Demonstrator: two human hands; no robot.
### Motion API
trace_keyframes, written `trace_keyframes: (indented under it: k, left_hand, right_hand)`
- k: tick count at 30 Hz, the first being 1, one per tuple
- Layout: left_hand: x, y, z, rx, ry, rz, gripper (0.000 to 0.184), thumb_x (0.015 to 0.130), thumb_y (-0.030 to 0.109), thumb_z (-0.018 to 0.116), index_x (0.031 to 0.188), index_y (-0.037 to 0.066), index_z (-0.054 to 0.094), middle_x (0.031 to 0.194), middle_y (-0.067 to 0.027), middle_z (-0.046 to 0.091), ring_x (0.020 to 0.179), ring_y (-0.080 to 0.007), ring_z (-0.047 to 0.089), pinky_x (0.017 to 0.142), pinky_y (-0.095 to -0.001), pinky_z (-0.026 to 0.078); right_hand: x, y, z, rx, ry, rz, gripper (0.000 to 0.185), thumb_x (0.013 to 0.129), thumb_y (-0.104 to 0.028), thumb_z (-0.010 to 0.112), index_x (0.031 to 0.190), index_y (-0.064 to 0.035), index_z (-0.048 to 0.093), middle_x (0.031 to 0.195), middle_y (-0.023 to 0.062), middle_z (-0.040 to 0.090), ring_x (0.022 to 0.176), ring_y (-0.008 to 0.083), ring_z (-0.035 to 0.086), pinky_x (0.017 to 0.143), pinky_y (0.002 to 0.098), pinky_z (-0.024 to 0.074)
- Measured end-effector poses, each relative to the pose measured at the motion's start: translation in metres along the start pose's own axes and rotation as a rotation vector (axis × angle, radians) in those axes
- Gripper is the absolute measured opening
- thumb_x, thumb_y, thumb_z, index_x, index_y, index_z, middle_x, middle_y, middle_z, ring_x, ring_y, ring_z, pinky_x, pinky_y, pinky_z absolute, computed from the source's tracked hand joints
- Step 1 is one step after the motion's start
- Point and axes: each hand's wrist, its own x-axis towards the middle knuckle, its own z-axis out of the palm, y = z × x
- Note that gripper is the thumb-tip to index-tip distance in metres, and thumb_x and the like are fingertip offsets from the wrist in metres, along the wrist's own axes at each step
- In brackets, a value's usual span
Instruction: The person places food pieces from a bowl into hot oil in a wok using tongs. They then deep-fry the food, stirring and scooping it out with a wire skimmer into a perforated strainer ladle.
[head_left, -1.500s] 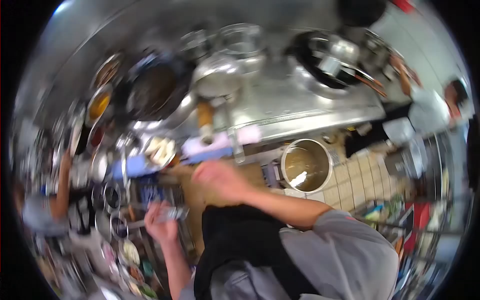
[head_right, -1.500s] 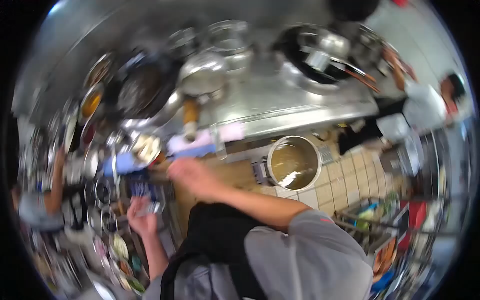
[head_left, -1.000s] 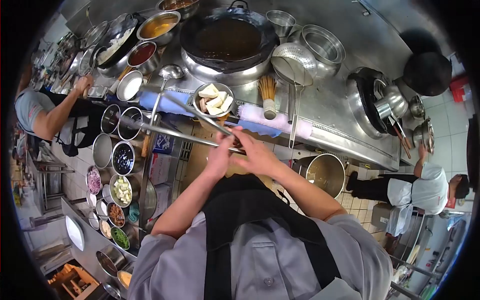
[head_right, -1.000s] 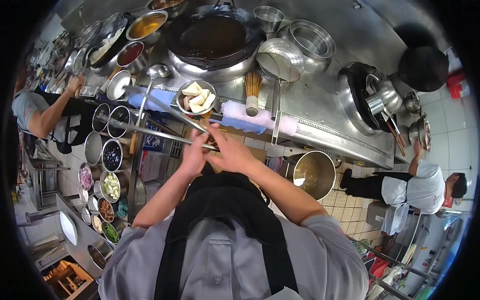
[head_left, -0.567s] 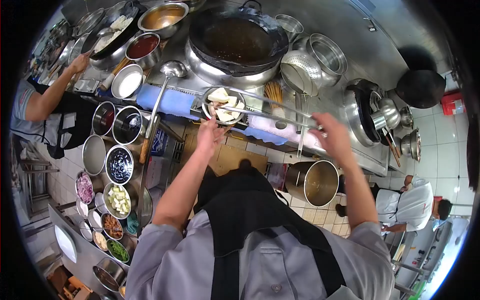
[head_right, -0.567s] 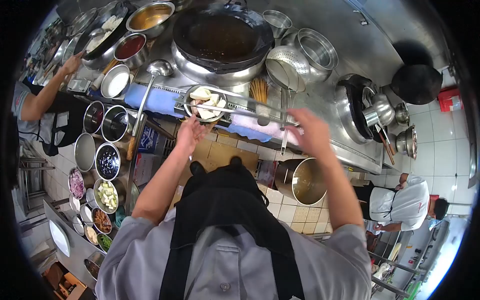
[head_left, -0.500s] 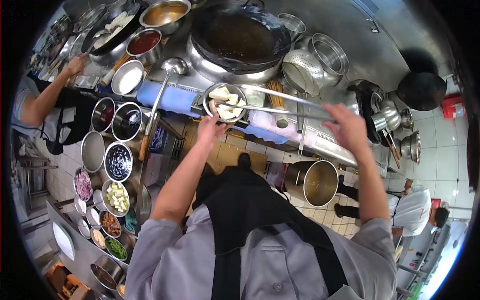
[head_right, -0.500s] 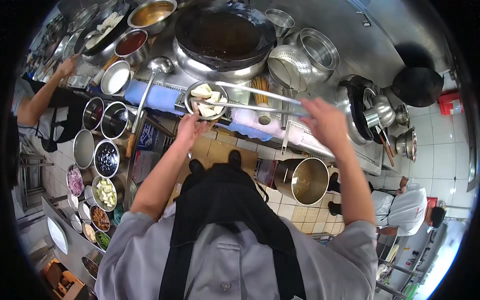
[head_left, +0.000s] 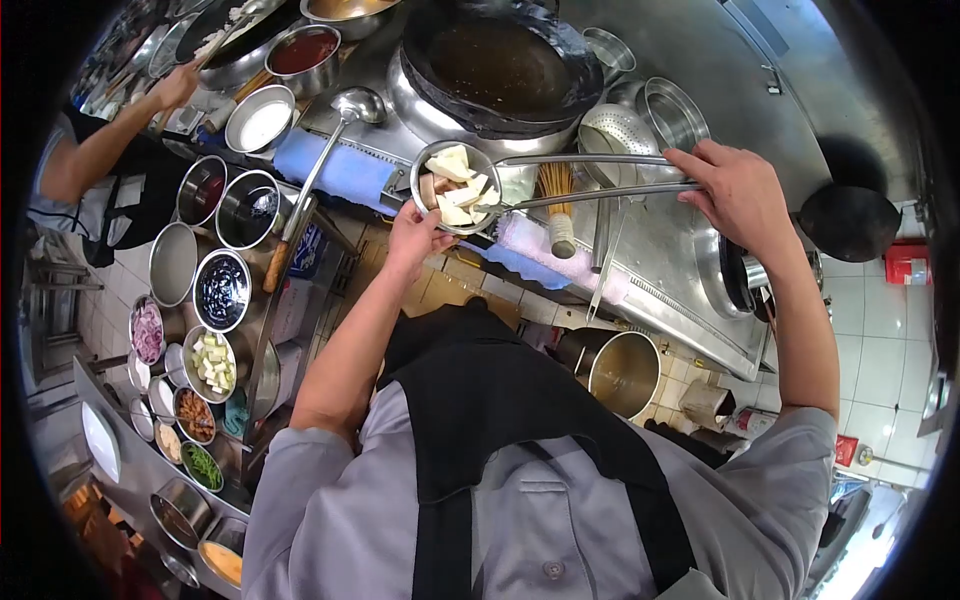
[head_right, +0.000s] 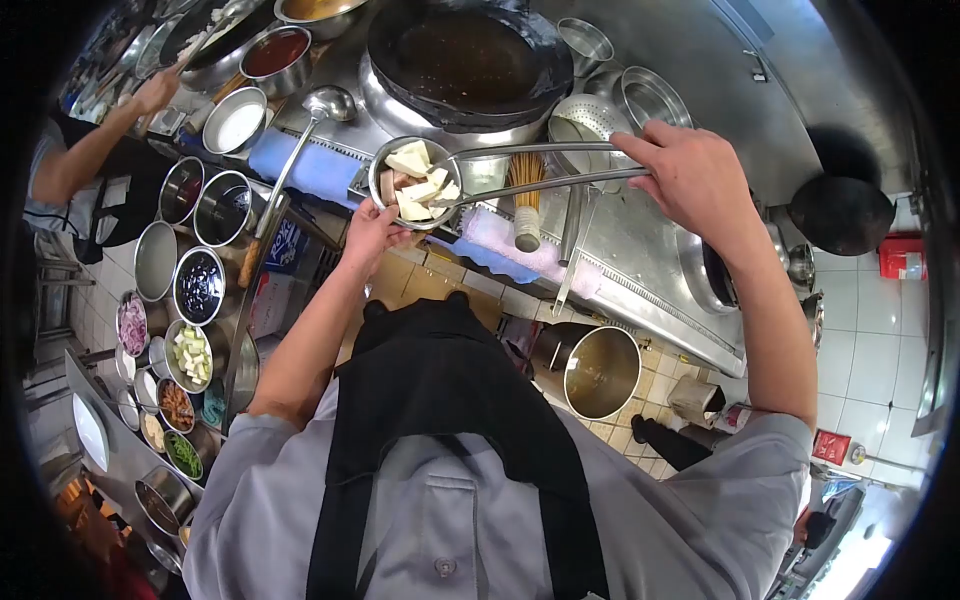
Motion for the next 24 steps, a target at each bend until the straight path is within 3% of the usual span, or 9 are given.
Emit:
trace_keyframes:
  k: [5, 16, 22, 24]
  left_hand:
    - [-0.001, 0.008, 0.006, 0.023, 0.009, 0.032, 0.018, 0.083, 0.009, 0.046, 0.101, 0.007, 0.048, 0.082, -0.0026, 0.055, 0.061, -0.0099, 0.054, 0.056, -0.0223, 0.048]
    - [0.001, 0.025, -0.003, -0.156, -0.010, 0.026, 0.016, 0.082, 0.009, 0.047, 0.098, 0.006, 0.048, 0.083, -0.0044, 0.054, 0.060, -0.0108, 0.055, 0.055, -0.0212, 0.050]
    - [0.004, 0.027, -0.022, -0.166, 0.007, 0.030, 0.018, 0.082, 0.010, 0.048, 0.100, 0.007, 0.048, 0.084, -0.0065, 0.055, 0.062, -0.0137, 0.056, 0.054, -0.0233, 0.050]
    - [-0.001, 0.028, -0.030, -0.170, 0.040, 0.030, 0.017, 0.082, 0.010, 0.049, 0.099, 0.007, 0.048, 0.084, -0.0060, 0.055, 0.061, -0.0135, 0.056, 0.053, -0.0230, 0.050]
  right_hand:
    - [0.013, -0.003, 0.004, -0.081, 0.041, -0.062, 0.035, 0.066, -0.021, 0.062, 0.099, -0.0168, 0.052, 0.075, 0.0021, 0.050, 0.067, 0.0210, 0.054, 0.059, 0.0324, 0.0429]
    - [0.015, 0.008, -0.053, -0.087, 0.123, -0.049, 0.029, 0.066, -0.016, 0.061, 0.095, -0.0135, 0.056, 0.074, 0.0043, 0.051, 0.066, 0.0248, 0.053, 0.058, 0.0345, 0.0417]
    - [0.030, 0.040, -0.046, 0.052, 0.174, 0.215, 0.030, 0.071, -0.020, 0.059, 0.100, -0.0131, 0.054, 0.073, 0.0059, 0.052, 0.066, 0.0239, 0.053, 0.057, 0.0341, 0.0405]
    - [0.051, 0.057, -0.017, 0.042, 0.161, 0.256, 0.032, 0.070, -0.023, 0.060, 0.101, -0.0157, 0.055, 0.078, 0.0060, 0.055, 0.073, 0.0250, 0.055, 0.061, 0.0355, 0.0423]
